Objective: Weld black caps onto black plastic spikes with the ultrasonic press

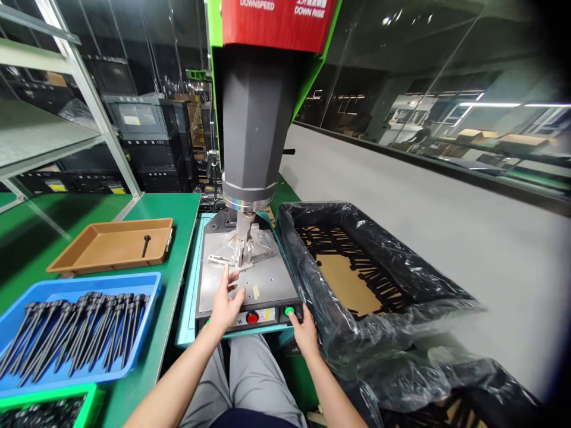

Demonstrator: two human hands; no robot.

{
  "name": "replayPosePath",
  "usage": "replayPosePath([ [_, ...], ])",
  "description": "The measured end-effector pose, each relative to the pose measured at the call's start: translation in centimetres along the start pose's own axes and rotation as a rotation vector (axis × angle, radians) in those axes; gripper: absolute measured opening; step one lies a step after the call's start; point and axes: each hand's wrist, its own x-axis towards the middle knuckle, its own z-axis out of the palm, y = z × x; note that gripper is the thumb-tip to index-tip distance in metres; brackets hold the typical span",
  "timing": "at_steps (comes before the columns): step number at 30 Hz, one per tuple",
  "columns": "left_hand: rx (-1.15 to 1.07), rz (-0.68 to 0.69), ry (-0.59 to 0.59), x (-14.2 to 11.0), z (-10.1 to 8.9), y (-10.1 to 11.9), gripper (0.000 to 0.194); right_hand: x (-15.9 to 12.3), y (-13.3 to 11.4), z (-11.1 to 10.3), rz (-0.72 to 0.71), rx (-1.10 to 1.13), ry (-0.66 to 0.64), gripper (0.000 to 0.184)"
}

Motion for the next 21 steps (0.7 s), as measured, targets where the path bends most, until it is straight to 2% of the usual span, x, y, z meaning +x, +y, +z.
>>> replayPosePath([
  [4, -0.024, -0.057, -0.011, 2.6, 0.9, 0.8, 0.086, 0.0, 0.1, 0.0, 0.006, -0.003, 0.006, 0.079],
  [7, -0.022, -0.103, 0.005, 3.6, 1.2, 0.7, 0.09, 0.0, 0.1, 0.0, -0.003, 0.0, 0.005, 0.078],
  [13, -0.014, -0.119, -0.004, 3.8, 1.5, 0.4, 0.09, -0.2, 0.1, 0.1, -0.037, -0.067, 0.002, 0.084],
  [21, -0.077, -0.193, -0.033, 4.2, 2.1, 0.4, 0.096, -0.1, 0.3, 0.2, -0.024, -0.042, 0.007, 0.081],
])
